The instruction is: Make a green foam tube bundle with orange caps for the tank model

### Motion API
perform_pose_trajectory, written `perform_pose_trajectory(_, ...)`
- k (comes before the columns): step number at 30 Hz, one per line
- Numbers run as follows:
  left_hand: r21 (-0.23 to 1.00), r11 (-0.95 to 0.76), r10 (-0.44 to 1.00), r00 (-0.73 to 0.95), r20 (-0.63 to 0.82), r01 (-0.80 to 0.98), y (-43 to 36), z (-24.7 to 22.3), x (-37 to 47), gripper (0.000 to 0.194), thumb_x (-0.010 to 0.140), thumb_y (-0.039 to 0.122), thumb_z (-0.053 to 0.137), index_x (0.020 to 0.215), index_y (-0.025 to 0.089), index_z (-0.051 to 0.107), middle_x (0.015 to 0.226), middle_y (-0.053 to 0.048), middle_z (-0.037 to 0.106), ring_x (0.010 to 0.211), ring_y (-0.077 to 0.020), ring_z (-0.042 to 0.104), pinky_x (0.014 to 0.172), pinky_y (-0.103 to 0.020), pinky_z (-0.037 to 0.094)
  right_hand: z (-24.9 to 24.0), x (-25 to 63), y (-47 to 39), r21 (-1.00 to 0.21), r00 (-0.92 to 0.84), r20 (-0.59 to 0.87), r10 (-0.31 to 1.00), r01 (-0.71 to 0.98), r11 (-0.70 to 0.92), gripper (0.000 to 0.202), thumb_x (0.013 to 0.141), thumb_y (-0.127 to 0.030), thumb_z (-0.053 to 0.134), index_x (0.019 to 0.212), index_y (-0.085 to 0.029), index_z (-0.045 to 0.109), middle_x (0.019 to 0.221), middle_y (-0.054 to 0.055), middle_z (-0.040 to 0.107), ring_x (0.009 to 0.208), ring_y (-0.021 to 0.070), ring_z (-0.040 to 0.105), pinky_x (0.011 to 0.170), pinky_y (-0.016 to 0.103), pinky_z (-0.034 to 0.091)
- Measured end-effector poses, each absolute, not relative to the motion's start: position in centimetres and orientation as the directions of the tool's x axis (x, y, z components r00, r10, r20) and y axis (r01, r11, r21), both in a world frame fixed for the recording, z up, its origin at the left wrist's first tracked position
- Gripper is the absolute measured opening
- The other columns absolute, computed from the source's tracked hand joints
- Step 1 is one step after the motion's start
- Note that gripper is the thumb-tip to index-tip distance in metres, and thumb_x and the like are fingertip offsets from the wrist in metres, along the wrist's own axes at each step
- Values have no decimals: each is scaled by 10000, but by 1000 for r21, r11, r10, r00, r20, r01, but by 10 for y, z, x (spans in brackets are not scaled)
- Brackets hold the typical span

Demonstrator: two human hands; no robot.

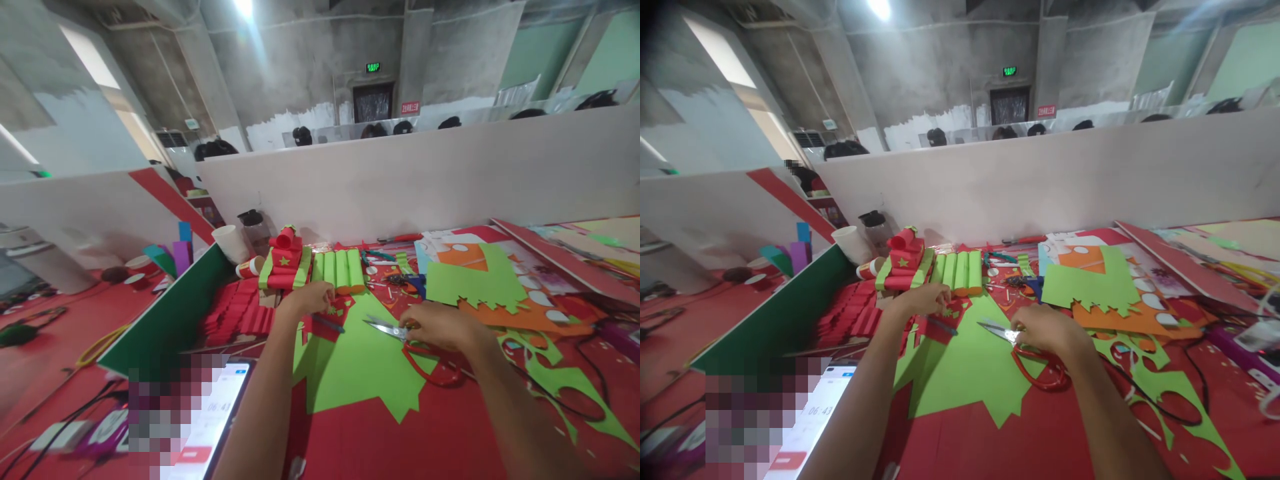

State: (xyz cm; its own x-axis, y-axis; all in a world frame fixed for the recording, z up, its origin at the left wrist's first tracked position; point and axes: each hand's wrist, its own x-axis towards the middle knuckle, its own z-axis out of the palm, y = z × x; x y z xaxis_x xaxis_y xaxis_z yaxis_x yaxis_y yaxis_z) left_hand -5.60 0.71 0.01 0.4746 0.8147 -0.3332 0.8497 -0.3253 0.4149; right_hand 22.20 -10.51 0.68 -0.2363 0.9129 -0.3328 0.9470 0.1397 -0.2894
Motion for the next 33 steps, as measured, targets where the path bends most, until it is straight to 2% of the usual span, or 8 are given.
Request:
perform_pose_trajectory(4, 302, -352, 819, 448, -360, 886, 9, -3, -56, 312, 670, 131, 647, 980, 161, 664, 908, -49, 728, 750, -174, 655, 528, -221, 383, 3, 224, -106, -266, -230, -304, 924, 952, 150, 234, 800, -307, 606, 988, -293, 744, 960, 55, 738, 887, 240, 661, 646, 278, 371)
perform_pose_trajectory(8, 243, -389, 822, 454, -343, 888, 14, -9, -54, 325, 669, 212, 710, 992, 199, 678, 960, -39, 721, 756, -172, 652, 523, -225, 377, -1, 228, -104, -223, -216, -274, 937, 962, 156, 225, 809, -342, 617, 992, -286, 735, 983, 75, 738, 928, 273, 663, 659, 291, 383)
perform_pose_trajectory(12, 171, -400, 830, 436, -349, 900, 16, -16, -50, 272, 665, 206, 722, 933, 195, 673, 909, -30, 715, 705, -159, 639, 515, -223, 363, 0, 230, -100, -203, -259, -248, 933, 956, 211, 182, 825, -330, 599, 935, -265, 728, 932, 71, 742, 872, 261, 675, 654, 287, 387)
perform_pose_trajectory(23, 162, -416, 828, 446, -339, 895, 16, -17, -53, 224, 676, 220, 714, 879, 200, 624, 881, -8, 694, 739, -156, 624, 551, -223, 378, 3, 217, -100, -250, -367, -177, 913, 914, 319, 261, 855, -367, 541, 998, -255, 728, 974, 68, 748, 910, 255, 668, 694, 291, 408)
perform_pose_trajectory(33, 282, -428, 803, 504, -317, 859, 14, -12, -55, 230, 668, 138, 645, 892, 185, 620, 882, -19, 686, 721, -148, 620, 545, -209, 388, 5, 211, -99, -301, -417, -186, 889, 886, 353, 311, 878, -401, 539, 1098, -261, 708, 1013, 66, 738, 949, 256, 652, 755, 295, 424)
